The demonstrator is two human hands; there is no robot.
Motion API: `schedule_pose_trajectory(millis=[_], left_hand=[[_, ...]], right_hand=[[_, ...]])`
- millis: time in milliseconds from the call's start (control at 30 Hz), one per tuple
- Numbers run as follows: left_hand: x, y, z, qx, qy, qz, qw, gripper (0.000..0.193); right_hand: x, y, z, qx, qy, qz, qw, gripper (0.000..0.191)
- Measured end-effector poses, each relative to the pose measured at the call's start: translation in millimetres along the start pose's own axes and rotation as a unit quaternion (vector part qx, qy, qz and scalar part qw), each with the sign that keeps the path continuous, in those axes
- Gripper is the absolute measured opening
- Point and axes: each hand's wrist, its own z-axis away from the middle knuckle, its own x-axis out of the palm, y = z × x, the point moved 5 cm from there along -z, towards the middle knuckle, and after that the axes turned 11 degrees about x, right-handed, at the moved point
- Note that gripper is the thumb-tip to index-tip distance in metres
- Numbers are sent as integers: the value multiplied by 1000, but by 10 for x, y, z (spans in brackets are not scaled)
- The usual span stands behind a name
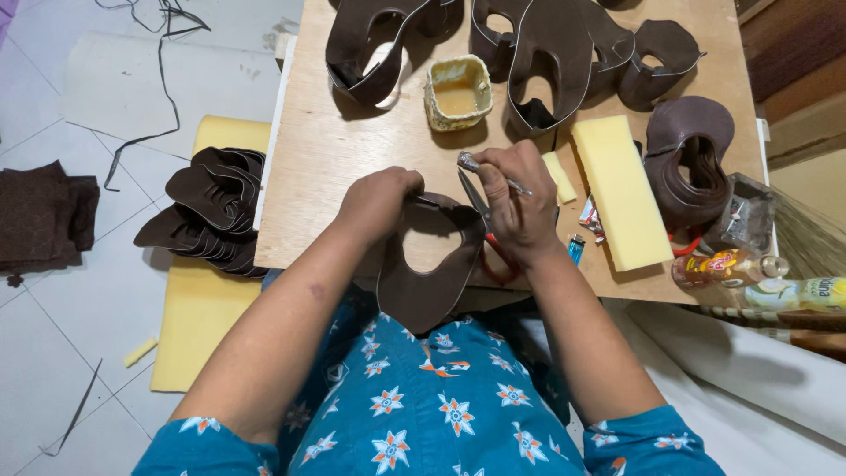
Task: The person inserts a yellow foam insert into a brown shoe insole, applies adhesive with a brush, and uses a metal tool to press and trim the foam. The person then uses scissors to trim excess foam from the insole.
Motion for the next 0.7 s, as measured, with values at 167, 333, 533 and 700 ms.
schedule_pose_trajectory(millis=[167,333,533,700], left_hand=[[-170,215,-101,125,74,-199,969,17],[-130,399,35,73,205,-180,959,14],[625,191,235,-299,174,470,812,22],[850,-50,88,-376,239,598,667,28]], right_hand=[[105,116,57,136,-108,-144,974,21],[192,239,169,110,-100,-93,984,21],[278,322,237,120,-105,-166,973,17],[353,342,206,184,-153,-183,954,16]])
